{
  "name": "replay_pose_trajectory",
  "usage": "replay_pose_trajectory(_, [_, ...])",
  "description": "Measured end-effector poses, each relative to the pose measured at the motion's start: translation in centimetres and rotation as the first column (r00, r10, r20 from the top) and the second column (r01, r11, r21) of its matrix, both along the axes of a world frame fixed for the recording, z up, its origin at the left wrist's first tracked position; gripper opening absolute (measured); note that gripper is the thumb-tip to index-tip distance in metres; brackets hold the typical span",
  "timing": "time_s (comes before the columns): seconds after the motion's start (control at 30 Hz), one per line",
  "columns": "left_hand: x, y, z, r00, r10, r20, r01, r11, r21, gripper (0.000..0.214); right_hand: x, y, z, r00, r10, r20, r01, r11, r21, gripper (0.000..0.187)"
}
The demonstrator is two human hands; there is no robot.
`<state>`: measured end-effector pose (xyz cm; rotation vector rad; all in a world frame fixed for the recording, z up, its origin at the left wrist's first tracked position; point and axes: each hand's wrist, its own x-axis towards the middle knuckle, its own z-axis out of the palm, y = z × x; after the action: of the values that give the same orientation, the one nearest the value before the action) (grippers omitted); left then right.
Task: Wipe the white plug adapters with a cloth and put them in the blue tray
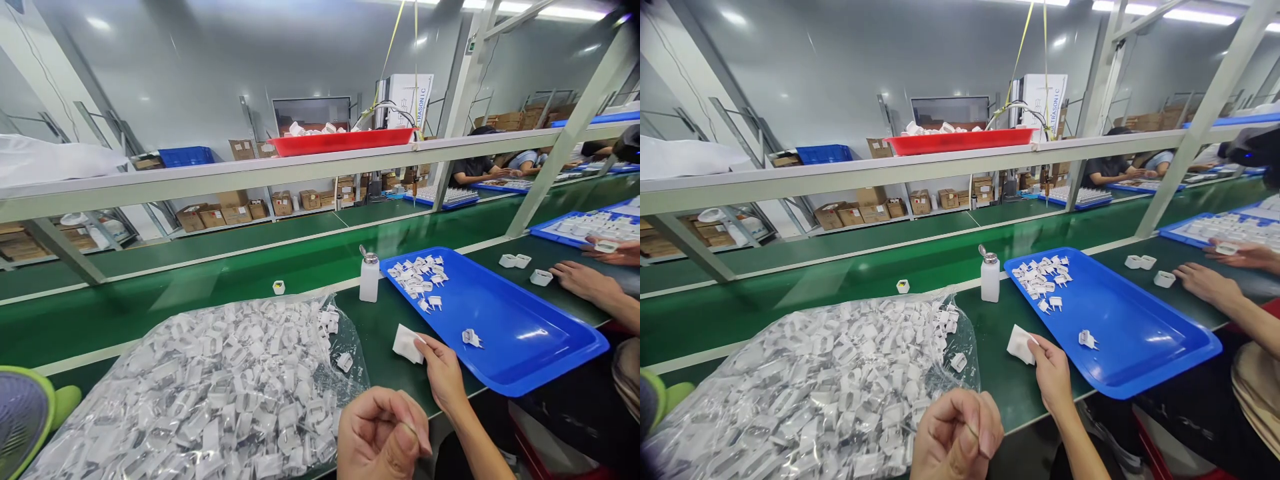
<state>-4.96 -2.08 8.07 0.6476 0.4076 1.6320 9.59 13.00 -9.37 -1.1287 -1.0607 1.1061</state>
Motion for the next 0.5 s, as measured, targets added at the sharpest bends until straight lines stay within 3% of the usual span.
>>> replay_pose_trajectory(0.2, [0.1,-0.4,-0.1,1.0,0.021,0.003,-0.021,1.0,0.012,0.02,0.0,0.1,0.0,1.0,-0.012,0.011,0.012,1.0,0.001,0.03])
replay_pose_trajectory(0.33, [-0.3,-0.2,-0.3,0.99,0.038,-0.133,-0.024,0.994,0.105,0.016,0.1,0.1,0.0,1.0,-0.006,0.011,0.006,1.0,-0.003,0.03])
replay_pose_trajectory(0.4, [-0.4,0.2,-0.6,0.984,-0.009,-0.179,0.047,0.977,0.21,0.036,0.1,0.1,0.0,1.0,-0.012,0.006,0.012,1.0,-0.013,0.029])
replay_pose_trajectory(0.5, [-0.3,0.7,-1.4,0.984,-0.151,-0.091,0.171,0.947,0.273,0.074,0.0,-0.2,0.0,0.999,-0.037,-0.02,0.037,0.999,-0.036,0.032])
